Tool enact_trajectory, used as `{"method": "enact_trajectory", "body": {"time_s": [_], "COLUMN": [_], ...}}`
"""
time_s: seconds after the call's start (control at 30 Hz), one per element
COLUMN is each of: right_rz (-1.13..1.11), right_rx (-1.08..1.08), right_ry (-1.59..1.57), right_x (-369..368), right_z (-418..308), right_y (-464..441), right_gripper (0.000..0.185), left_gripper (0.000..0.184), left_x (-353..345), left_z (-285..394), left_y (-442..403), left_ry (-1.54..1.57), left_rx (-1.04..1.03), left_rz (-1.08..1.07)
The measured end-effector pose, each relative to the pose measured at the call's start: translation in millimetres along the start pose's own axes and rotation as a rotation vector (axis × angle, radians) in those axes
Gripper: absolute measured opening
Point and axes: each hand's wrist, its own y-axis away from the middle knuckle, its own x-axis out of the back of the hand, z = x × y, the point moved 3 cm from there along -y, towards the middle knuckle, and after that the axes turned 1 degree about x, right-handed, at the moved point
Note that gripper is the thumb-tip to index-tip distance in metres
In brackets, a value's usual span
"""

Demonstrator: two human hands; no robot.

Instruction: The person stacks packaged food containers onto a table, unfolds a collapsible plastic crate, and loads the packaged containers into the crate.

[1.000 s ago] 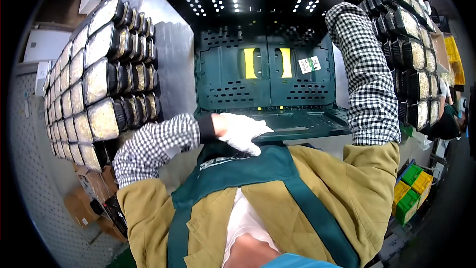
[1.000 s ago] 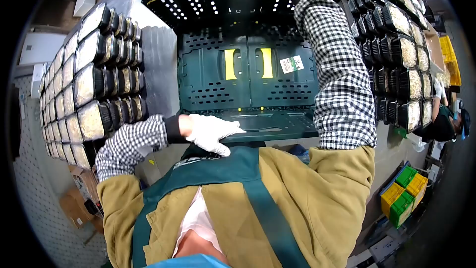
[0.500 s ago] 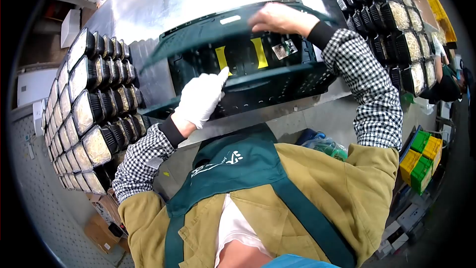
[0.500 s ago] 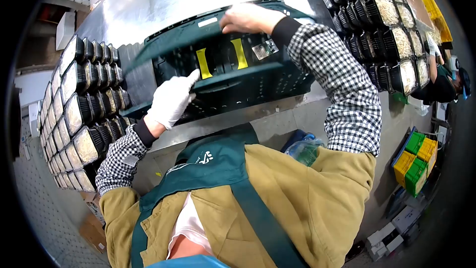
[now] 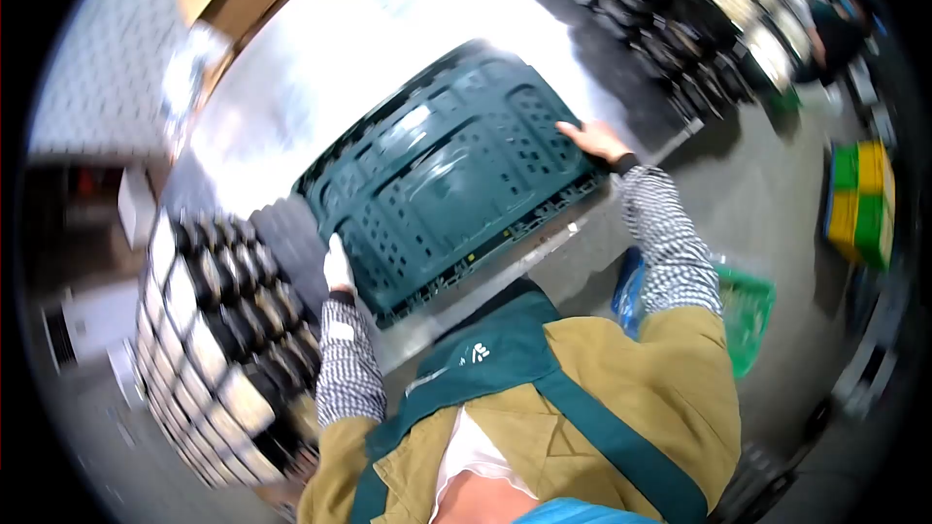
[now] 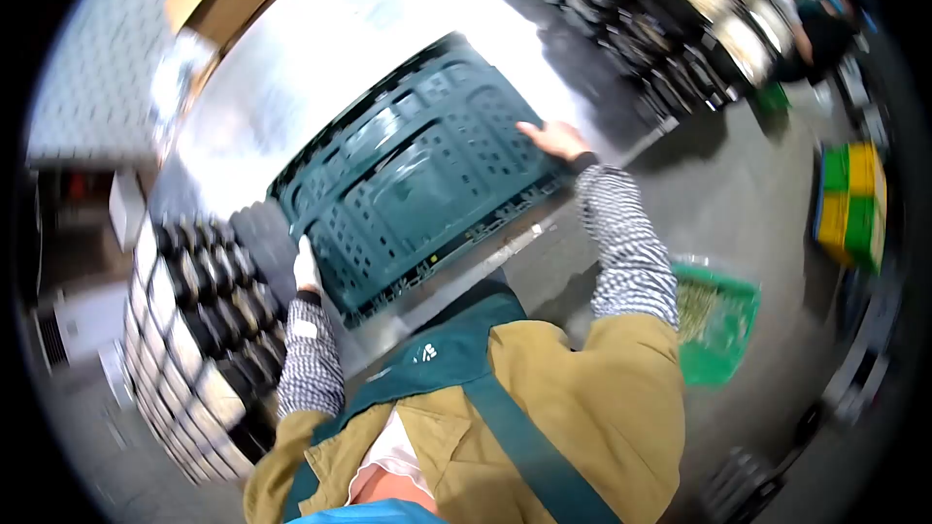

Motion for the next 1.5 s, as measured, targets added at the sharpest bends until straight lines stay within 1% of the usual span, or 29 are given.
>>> {"method": "enact_trajectory", "body": {"time_s": [0.03,0.07,0.1,0.13,0.17,0.2,0.23,0.27,0.3,0.37,0.43,0.5,0.57,0.63,0.77,0.8,0.83,0.97,1.03,1.1,1.13,1.17,1.23,1.27,1.3,1.33,1.37,1.43,1.5], "right_rz": [0.123,0.189,0.099,0.333,0.345,0.329,0.280,0.314,0.363,0.532,0.629,0.753,0.936,0.784,1.178,1.113,1.231,1.230,1.433,1.401,1.586,1.751,1.806,1.769,1.725,1.721,1.605,1.571,1.607], "right_rx": [0.007,-0.055,-0.165,-0.248,-0.137,-0.174,-0.208,-0.264,-0.307,-0.324,-0.425,-0.476,-0.524,-0.645,-0.857,-0.788,-0.805,-1.169,-1.239,-1.395,-1.386,-1.393,-1.484,-1.501,-1.522,-1.632,-1.781,-1.865,-2.024], "right_ry": [-0.017,-0.096,-0.242,-0.386,-0.390,-0.356,-0.324,-0.355,-0.377,-0.502,-0.715,-0.832,-0.912,-1.060,-1.043,-1.202,-1.092,-1.286,-1.353,-1.333,-1.236,-1.182,-1.218,-1.366,-1.487,-1.495,-1.505,-1.574,-1.529], "right_x": [-2,3,14,0,13,16,4,-11,-20,-70,-118,-175,-231,-240,-321,-317,-302,-324,-317,-330,-337,-345,-343,-337,-331,-336,-346,-322,-294], "right_z": [-3,-9,-12,0,-12,-6,1,8,18,34,52,70,75,22,-56,-91,-84,-216,-300,-323,-353,-380,-448,-487,-465,-479,-494,-538,-588], "right_y": [9,21,38,38,70,80,99,129,158,216,281,341,393,438,521,561,536,596,621,603,608,608,620,629,605,586,579,566,545], "right_gripper": [0.073,0.080,0.083,0.084,0.082,0.081,0.081,0.079,0.077,0.080,0.084,0.087,0.089,0.090,0.085,0.082,0.080,0.082,0.084,0.081,0.079,0.081,0.082,0.082,0.082,0.083,0.085,0.086,0.086], "left_gripper": [0.079,0.083,0.083,0.082,0.078,0.075,0.072,0.069,0.069,0.068,0.067,0.065,0.064,0.064,0.063,0.062,0.062,0.061,0.060,0.060,0.060,0.056,0.047,0.050,0.048,0.046,0.044,0.040,0.037], "left_x": [-5,-4,-4,-5,0,1,13,23,34,44,38,37,24,20,19,17,8,3,0,-6,-1,1,45,53,4,-15,-20,-55,-56], "left_z": [11,17,55,38,36,46,47,70,73,90,136,153,184,222,273,284,296,348,377,398,404,409,416,422,422,429,433,436,447], "left_y": [14,17,52,30,18,25,23,60,48,37,106,91,118,114,159,174,168,206,233,248,259,268,299,299,296,293,291,290,290], "left_ry": [0.337,0.472,0.636,0.740,0.617,0.754,0.767,0.759,0.733,0.685,0.650,0.520,0.439,0.383,0.231,0.187,0.201,0.034,-0.051,-0.128,-0.181,-0.294,-0.373,-0.399,-0.425,-0.464,-0.501,-0.398,-0.548], "left_rx": [0.028,0.109,0.004,0.117,-0.008,-0.092,-0.024,0.008,-0.089,-0.165,-0.188,-0.410,-0.493,-0.484,-0.551,-0.571,-0.556,-0.577,-0.600,-0.630,-0.603,-0.351,-0.345,-0.450,-0.438,-0.485,-0.547,-0.728,-0.581], "left_rz": [-0.001,-0.112,-0.272,-0.386,-0.362,-0.515,-0.471,-0.472,-0.619,-0.575,-0.602,-0.659,-0.734,-0.853,-1.066,-1.122,-1.172,-1.443,-1.569,-1.692,-1.774,-1.882,-1.981,-1.952,-1.936,-1.903,-1.854,-1.908,-1.902]}}
